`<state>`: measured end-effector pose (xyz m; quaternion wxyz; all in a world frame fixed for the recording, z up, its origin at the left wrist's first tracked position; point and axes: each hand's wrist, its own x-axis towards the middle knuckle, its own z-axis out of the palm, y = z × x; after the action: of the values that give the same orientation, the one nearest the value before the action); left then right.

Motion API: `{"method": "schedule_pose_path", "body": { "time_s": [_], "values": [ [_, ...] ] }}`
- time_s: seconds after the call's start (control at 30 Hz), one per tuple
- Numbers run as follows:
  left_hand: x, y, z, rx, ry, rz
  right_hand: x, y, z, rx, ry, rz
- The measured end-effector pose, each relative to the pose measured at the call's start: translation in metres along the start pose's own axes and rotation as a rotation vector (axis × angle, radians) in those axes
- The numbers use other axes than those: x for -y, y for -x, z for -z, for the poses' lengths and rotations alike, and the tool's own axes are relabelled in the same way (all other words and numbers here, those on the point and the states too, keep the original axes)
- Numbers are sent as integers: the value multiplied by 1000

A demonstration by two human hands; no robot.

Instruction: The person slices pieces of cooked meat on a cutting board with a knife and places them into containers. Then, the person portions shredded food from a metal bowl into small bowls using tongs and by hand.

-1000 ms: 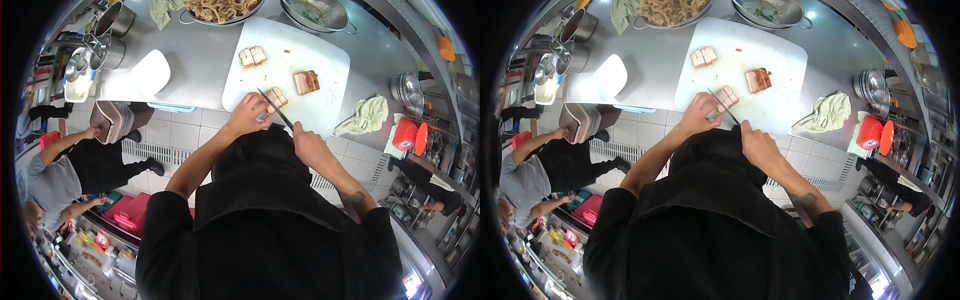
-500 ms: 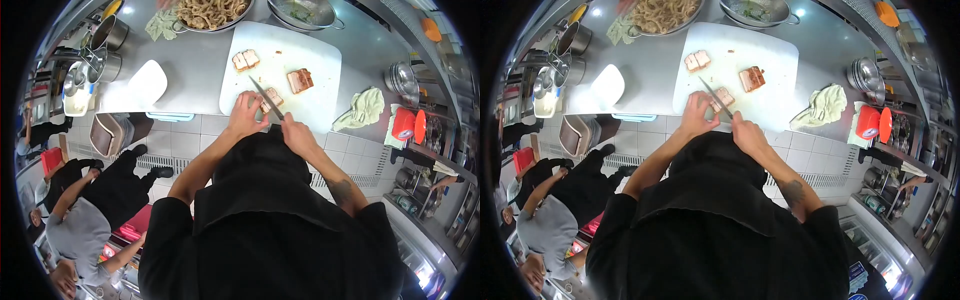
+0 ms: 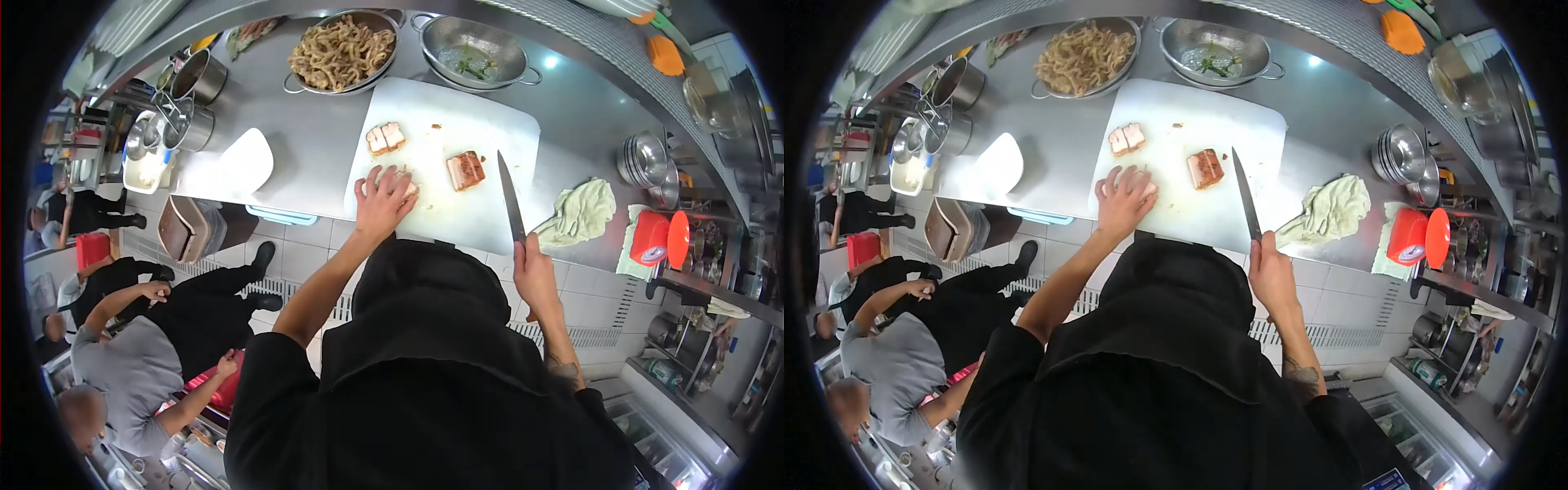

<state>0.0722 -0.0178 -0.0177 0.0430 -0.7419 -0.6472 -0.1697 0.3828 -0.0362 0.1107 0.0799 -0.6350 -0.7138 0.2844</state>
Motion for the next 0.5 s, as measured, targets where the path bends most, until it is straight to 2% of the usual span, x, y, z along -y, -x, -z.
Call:
{"method": "schedule_pose_path", "body": {
  "time_s": [0.1,0.17,0.23,0.3,0.37,0.5],
  "values": [
    [-26,-15,17,34,-1,77,-29,-2,12,-11,-30,20],
    [-48,-39,22,36,313,9,-41,-2,19,36,-27,35],
    [-66,-67,22,86,314,-15,-60,-6,15,56,-30,42],
    [-74,-82,10,256,200,-49,-75,-12,14,132,33,109],
    [-71,-81,-3,231,181,-7,-80,-14,24,216,62,146],
    [-65,-68,24,137,296,167,-88,-25,25,383,121,263]
  ]
}}
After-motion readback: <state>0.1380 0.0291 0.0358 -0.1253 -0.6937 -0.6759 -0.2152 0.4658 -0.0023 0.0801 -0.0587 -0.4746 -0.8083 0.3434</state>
